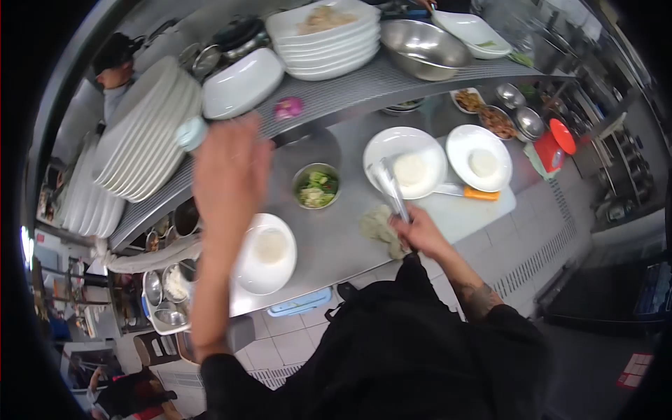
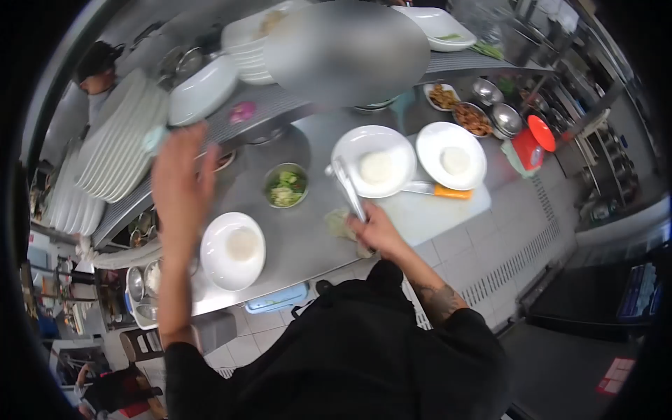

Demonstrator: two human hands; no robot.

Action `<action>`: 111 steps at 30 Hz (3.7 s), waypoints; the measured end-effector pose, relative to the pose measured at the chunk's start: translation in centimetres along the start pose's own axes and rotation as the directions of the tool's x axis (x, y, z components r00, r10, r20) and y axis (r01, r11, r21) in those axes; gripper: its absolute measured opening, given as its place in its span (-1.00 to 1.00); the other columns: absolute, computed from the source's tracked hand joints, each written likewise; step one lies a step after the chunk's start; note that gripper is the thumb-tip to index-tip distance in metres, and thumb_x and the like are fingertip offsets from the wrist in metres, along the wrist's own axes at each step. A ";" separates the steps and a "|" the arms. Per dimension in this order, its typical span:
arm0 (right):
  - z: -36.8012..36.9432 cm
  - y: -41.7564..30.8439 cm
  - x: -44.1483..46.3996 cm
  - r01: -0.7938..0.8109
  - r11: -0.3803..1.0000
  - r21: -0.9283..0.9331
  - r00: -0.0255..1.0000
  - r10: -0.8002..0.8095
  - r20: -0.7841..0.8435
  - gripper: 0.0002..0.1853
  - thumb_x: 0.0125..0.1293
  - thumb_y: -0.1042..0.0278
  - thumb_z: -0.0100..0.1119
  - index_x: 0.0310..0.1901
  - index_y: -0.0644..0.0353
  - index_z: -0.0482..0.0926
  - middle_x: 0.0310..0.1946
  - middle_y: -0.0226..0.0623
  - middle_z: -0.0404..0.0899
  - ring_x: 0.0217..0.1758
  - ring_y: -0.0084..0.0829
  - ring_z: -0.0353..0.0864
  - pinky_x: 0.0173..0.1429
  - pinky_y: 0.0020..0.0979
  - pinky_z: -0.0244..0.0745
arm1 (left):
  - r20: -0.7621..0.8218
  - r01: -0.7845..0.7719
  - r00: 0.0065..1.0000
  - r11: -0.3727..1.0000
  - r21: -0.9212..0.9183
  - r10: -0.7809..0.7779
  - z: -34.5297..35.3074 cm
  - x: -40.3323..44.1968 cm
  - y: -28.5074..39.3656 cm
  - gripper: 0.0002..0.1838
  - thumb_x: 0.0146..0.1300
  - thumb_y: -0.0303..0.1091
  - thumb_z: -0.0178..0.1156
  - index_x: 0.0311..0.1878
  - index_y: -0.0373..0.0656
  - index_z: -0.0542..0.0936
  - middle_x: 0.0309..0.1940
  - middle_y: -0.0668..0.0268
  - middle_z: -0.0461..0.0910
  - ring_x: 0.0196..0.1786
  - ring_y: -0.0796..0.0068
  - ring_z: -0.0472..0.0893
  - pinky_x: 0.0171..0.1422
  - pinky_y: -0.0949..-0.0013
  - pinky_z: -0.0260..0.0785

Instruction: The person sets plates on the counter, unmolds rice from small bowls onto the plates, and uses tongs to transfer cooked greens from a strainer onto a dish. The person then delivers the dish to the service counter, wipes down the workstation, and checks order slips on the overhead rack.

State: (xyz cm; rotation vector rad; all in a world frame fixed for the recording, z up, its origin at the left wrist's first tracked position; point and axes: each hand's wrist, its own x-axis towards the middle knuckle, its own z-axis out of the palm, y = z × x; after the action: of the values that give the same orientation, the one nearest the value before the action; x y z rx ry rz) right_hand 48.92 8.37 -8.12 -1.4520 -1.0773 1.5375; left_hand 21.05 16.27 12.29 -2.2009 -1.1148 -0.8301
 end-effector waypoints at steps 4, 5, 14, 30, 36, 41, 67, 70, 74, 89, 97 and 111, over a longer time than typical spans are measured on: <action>-11.3 -1.3 8.1 0.133 0.989 0.068 0.926 -0.099 -0.365 -0.71 0.29 0.30 0.20 -0.56 0.15 0.44 -0.74 -0.46 0.36 -0.75 -0.61 0.30 -0.64 -0.48 0.16 | 0.175 0.153 0.967 0.971 0.184 -0.185 5.0 4.2 -4.2 -0.61 0.12 -0.40 0.26 0.06 -0.21 0.54 -0.14 0.12 0.55 -0.05 0.08 0.53 0.00 0.11 0.39; -13.7 -1.9 10.9 0.112 0.992 -0.049 0.913 -0.122 -0.388 -0.69 0.31 0.25 0.18 -0.56 0.17 0.44 -0.74 -0.45 0.36 -0.74 -0.61 0.31 -0.66 -0.47 0.17 | 0.254 0.172 0.940 0.960 0.220 -0.227 6.0 4.1 -4.8 -0.67 0.11 -0.43 0.25 -0.02 -0.22 0.55 -0.16 0.11 0.54 -0.06 0.07 0.52 -0.01 0.09 0.39; -21.9 1.1 38.6 0.208 0.978 0.032 0.859 -0.166 -0.484 -0.74 0.27 0.20 0.13 -0.45 0.21 0.59 -0.66 -0.20 0.56 -0.71 -0.32 0.54 -0.64 -0.27 0.43 | 0.201 0.294 0.905 0.894 0.338 -0.374 5.2 4.8 -2.5 -0.82 -0.02 -0.63 0.17 -0.29 -0.26 0.50 -0.30 0.06 0.44 -0.12 -0.04 0.48 -0.10 0.04 0.33; -26.0 3.7 50.1 0.085 0.919 0.385 0.926 0.070 -0.371 -0.79 0.16 0.51 0.21 -0.19 0.36 0.46 -0.30 -0.09 0.46 -0.42 -0.25 0.49 -0.47 -0.34 0.48 | 0.237 0.601 0.765 0.796 0.071 -0.599 2.0 -17.7 19.1 -0.71 -0.27 -0.68 0.13 -0.37 -0.22 0.60 -0.38 0.22 0.48 -0.17 0.13 0.55 0.28 -0.01 0.40; -26.6 0.8 46.4 0.095 0.954 0.283 0.934 0.013 -0.357 -0.88 0.11 0.55 0.16 -0.36 0.39 0.45 -0.43 -0.09 0.44 -0.60 -0.35 0.43 -0.55 -0.36 0.42 | 0.485 0.566 0.717 0.825 0.014 -0.500 12.1 -26.6 18.8 -0.84 -0.07 -0.46 0.13 -0.34 -0.16 0.57 -0.35 0.23 0.40 -0.11 0.19 0.45 0.12 0.19 0.34; -25.4 -4.3 30.8 0.121 0.985 0.124 0.918 -0.063 -0.390 -0.82 0.09 0.50 0.22 -0.58 0.24 0.44 -0.66 -0.38 0.39 -0.67 -0.59 0.36 -0.59 -0.52 0.32 | 0.528 0.448 0.766 0.894 -0.029 -0.367 17.5 -28.4 15.0 -0.86 0.01 -0.39 0.10 -0.33 -0.12 0.59 -0.33 0.27 0.43 -0.08 0.26 0.44 0.11 0.23 0.33; 0.8 9.3 0.6 -0.039 0.712 -0.701 0.970 -0.141 -0.198 -0.60 0.24 0.13 0.27 -0.37 0.38 0.46 -0.65 -0.04 0.53 -0.63 -0.17 0.54 -0.48 -0.21 0.42 | 0.801 0.705 0.010 -0.563 -0.431 -0.599 9.4 -31.6 14.0 -0.81 0.33 -0.33 0.15 -0.30 -0.28 0.49 -0.31 0.23 0.52 -0.39 0.48 0.59 -0.41 0.38 0.59; -0.2 3.4 -0.9 0.071 0.479 -0.875 0.984 -0.179 -0.018 -0.60 0.22 0.10 0.29 -0.32 0.37 0.47 -0.57 0.11 0.56 -0.47 0.04 0.60 -0.35 -0.11 0.48 | 0.783 0.746 0.007 -0.518 -0.418 -0.622 9.4 -31.2 14.3 -0.82 0.31 -0.37 0.15 -0.30 -0.32 0.47 -0.19 0.20 0.42 -0.31 0.44 0.60 -0.38 0.37 0.62; 0.1 0.8 -0.9 0.216 0.311 -0.926 0.959 0.112 0.261 -0.61 0.23 0.14 0.26 -0.19 0.37 0.51 -0.38 0.23 0.60 -0.20 0.15 0.63 -0.10 0.01 0.49 | 0.803 0.765 0.008 -0.514 -0.389 -0.596 9.4 -31.6 14.4 -0.84 0.34 -0.38 0.11 -0.12 -0.27 0.47 -0.28 0.18 0.60 -0.24 0.43 0.66 -0.34 0.37 0.62; 4.8 3.7 0.4 0.278 0.166 -0.946 0.906 0.283 0.315 -0.48 0.46 0.04 -0.14 -0.27 0.44 0.58 -0.33 0.28 0.57 -0.15 0.20 0.58 0.02 0.01 0.44 | 0.795 0.697 0.041 -0.553 -0.457 -0.606 9.1 -30.7 14.0 -0.87 0.23 -0.47 0.10 -0.28 -0.37 0.51 -0.17 0.17 0.33 -0.33 0.29 0.61 -0.45 0.29 0.69; 8.9 6.7 -2.7 0.333 0.199 -0.922 0.928 0.102 0.357 -0.64 0.38 0.17 0.01 -0.15 0.39 0.53 -0.40 0.20 0.60 -0.26 0.18 0.62 -0.09 0.09 0.50 | 0.800 0.725 0.046 -0.531 -0.439 -0.598 8.8 -30.2 13.9 -0.88 0.23 -0.47 0.07 -0.26 -0.35 0.52 -0.20 0.19 0.29 -0.34 0.31 0.55 -0.45 0.28 0.70; 5.2 3.6 -2.4 0.329 0.561 -0.760 0.913 0.018 0.408 -0.79 0.30 0.26 0.20 -0.29 0.26 0.63 -0.58 -0.05 0.52 -0.55 -0.18 0.50 -0.39 -0.26 0.39 | 0.896 0.635 0.002 -0.692 -0.343 -0.443 7.9 -30.9 13.2 -0.88 0.26 -0.47 0.14 -0.32 -0.33 0.44 -0.11 0.25 0.27 -0.28 0.38 0.56 -0.29 0.28 0.71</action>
State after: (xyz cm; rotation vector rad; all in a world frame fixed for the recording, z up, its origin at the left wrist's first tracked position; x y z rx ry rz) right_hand 44.05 4.47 -10.56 -1.5673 -2.3359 1.2217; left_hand 19.79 -0.89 -17.64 -1.1996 -3.3102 -2.8158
